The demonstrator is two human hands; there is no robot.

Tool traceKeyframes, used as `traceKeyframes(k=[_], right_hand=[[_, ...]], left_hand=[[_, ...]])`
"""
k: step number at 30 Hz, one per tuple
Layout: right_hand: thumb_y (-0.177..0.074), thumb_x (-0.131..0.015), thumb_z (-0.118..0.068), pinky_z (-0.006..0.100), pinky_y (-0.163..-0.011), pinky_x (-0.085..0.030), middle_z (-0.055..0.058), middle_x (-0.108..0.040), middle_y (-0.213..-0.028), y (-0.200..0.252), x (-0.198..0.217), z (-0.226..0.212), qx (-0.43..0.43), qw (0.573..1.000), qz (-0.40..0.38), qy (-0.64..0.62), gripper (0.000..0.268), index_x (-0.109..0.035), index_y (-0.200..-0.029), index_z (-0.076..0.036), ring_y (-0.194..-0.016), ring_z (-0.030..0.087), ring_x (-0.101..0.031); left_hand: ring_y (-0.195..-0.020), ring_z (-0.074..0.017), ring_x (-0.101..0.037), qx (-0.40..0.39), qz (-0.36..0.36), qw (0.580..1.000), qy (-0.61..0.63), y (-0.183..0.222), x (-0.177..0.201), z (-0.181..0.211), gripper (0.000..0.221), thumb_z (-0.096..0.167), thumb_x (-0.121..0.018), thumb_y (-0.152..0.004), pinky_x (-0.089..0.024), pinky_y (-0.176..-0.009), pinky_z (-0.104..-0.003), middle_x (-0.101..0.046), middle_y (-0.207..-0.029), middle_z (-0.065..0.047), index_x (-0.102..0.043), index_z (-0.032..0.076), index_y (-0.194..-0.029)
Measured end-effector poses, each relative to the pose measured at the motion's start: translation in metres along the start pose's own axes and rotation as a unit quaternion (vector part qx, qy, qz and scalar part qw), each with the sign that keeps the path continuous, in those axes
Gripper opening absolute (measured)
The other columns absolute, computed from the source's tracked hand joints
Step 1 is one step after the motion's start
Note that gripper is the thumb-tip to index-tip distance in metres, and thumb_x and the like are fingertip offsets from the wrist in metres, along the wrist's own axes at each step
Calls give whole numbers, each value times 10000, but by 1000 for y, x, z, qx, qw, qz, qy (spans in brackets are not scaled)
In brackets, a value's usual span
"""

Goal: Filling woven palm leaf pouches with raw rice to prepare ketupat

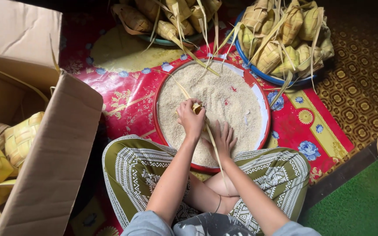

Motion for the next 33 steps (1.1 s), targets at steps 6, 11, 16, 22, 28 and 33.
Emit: traceKeyframes(k=[6, 11, 16, 22, 28, 33], right_hand=[[-787, -814, -445, 636, -1203, -205, 178, -129, -1660, -19, -3, -3, 35, 993, 102, 53, 1135, -94, -1656, -323, -1515, 440, -141], [-1086, -481, -340, 368, -792, -452, 19, -569, -1320, -22, 14, -23, 135, 855, 415, 282, 445, -452, -1524, -411, -1134, 215, -572], [-958, -601, -414, 416, -752, -420, 1, -549, -1151, -57, -13, 10, 183, 893, 389, 135, 308, -596, -1259, -351, -968, 251, -491], [-866, -660, -140, 419, -700, -575, 1, -511, -946, -110, -39, 53, 192, 924, 316, 95, 260, -604, -1081, -276, -912, 268, -595], [-864, -707, -273, 472, -808, -579, 36, -680, -860, -96, 5, 30, 68, 967, 224, -98, 175, -667, -1030, -235, -922, 316, -716], [-881, -657, -297, 317, -549, -389, 31, -545, -611, -86, 28, 35, -118, 826, 267, -483, 247, -569, -704, -148, -611, 167, -552]], left_hand=[[-1235, -220, -449, -11, -4, 1000, -6, -2, -10, -3, 219, 191, -709, -788, -372, -1016, -554, -526, -1054, 48, -646, 266, -984], [-1227, -226, -456, -12, -2, 1000, -1, -5, -12, -2, 218, 185, -714, -780, -377, -1007, -549, -527, -1044, 43, -650, 261, -974], [-1228, -216, -458, -12, -21, 1000, 6, -8, -21, -5, 216, 189, -715, -769, -379, -1005, -543, -526, -1033, 52, -647, 264, -960], [-1218, -217, -462, 0, -51, 998, 43, -3, -29, -9, 203, 167, -709, -791, -376, -1026, -554, -524, -1027, 43, -647, 252, -964], [-1219, -211, -460, -10, -62, 996, 71, -1, -24, -1, 179, 171, -701, -791, -383, -1021, -529, -525, -1034, 36, -653, 240, -948], [-1193, -221, -470, -48, -79, 993, 80, 0, -44, -6, 144, 185, -683, -803, -373, -1030, -529, -513, -1025, 35, -646, 252, -925]])
Point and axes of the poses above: each hand's wrist, its own y-axis away from the middle knuckle, its own x-axis out of the back of the hand, z = x × y, the point moved 6 cm from there along -y, towards the middle knuckle
